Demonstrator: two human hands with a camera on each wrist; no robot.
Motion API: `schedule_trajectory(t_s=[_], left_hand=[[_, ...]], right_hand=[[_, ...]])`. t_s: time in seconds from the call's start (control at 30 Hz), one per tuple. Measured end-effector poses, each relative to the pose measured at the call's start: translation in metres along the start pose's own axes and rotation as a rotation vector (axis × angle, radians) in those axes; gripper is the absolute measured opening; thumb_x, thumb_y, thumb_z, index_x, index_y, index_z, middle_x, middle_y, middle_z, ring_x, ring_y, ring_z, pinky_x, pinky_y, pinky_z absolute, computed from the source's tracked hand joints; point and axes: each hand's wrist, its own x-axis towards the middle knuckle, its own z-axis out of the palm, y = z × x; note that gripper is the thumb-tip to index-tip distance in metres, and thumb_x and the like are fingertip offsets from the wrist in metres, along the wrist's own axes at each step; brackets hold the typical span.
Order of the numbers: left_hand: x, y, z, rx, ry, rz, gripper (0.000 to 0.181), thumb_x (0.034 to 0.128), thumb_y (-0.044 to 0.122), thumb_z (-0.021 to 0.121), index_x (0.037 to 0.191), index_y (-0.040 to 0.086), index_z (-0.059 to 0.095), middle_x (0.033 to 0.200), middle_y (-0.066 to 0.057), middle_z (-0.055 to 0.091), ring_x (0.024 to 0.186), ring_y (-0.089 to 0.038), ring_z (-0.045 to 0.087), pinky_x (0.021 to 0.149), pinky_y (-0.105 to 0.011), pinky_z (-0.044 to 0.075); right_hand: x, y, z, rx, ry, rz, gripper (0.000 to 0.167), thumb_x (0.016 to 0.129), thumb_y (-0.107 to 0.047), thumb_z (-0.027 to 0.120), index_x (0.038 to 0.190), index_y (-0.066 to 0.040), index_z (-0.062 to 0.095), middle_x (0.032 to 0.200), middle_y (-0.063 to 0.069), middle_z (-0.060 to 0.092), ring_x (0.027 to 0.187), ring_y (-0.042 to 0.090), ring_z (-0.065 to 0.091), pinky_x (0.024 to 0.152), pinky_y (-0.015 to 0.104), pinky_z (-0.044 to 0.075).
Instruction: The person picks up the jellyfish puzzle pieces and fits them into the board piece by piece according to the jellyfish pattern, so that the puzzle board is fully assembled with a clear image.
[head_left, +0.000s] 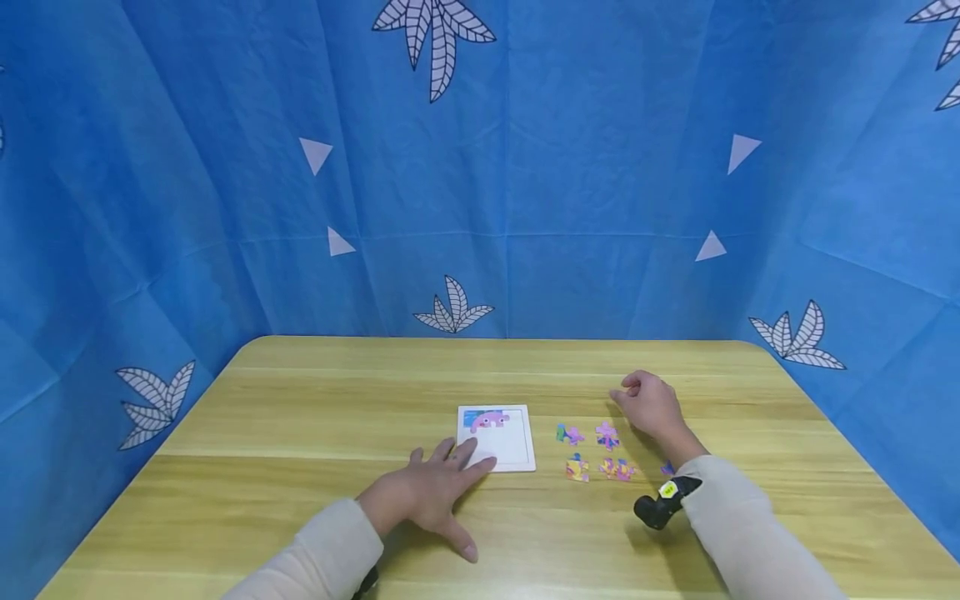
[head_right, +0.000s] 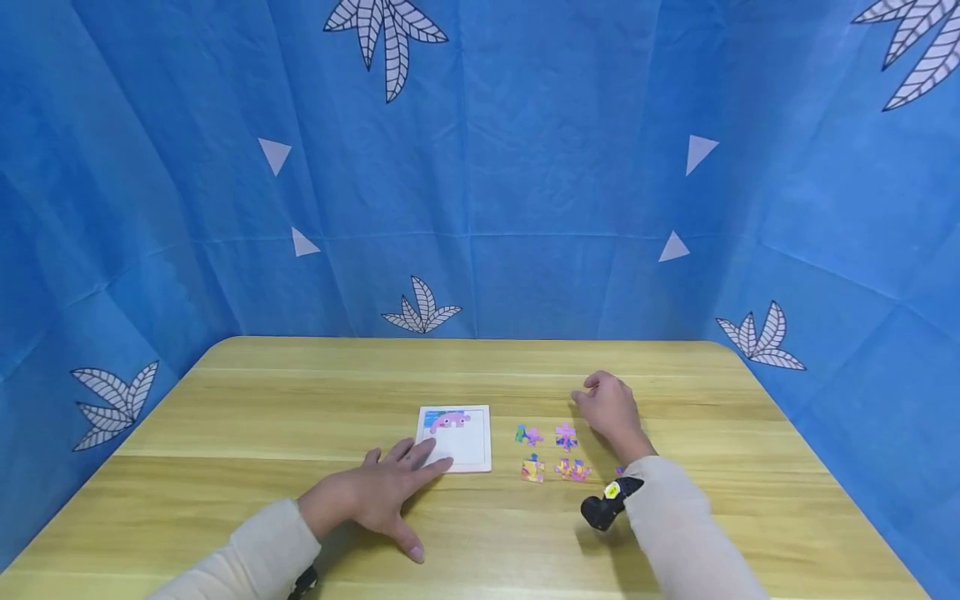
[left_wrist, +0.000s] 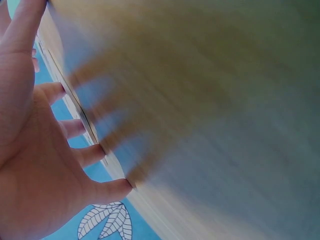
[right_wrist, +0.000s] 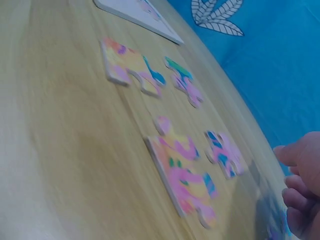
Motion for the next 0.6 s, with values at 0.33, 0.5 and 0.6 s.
schedule_trajectory(t_s=[0.33,0.5,0.6], left_hand=[[0.001,-0.002,0.003,-0.003,0.003,0.000,0.116,0.0570,0.076,0.068,0.151,0.031,0.017,0.159,-0.010,0.011,0.143,-0.040,0.013,0.104,-0.070,0.019],[0.002,-0.002,0.003,0.000,0.008,0.005,0.116,0.0569,0.076,0.068,0.151,0.031,0.017,0.159,-0.010,0.010,0.143,-0.040,0.012,0.104,-0.070,0.019],[0.002,-0.002,0.003,0.002,0.010,0.006,0.116,0.0567,0.076,0.068,0.151,0.032,0.017,0.159,-0.010,0.011,0.143,-0.040,0.012,0.104,-0.070,0.019]], right_hand=[[-0.002,0.021,-0.009,-0.060,0.019,0.041,0.047,0.091,-0.026,0.058,0.122,0.009,0.051,0.113,0.028,0.055,0.097,0.038,0.053,0.081,0.051,0.045],[-0.002,0.030,-0.011,-0.134,0.021,0.091,0.054,0.091,-0.030,0.056,0.126,0.010,0.049,0.120,0.033,0.049,0.105,0.042,0.049,0.087,0.055,0.043],[-0.002,0.033,-0.013,-0.163,0.015,0.136,0.058,0.091,-0.033,0.055,0.129,0.010,0.046,0.123,0.034,0.047,0.105,0.043,0.049,0.085,0.056,0.044]])
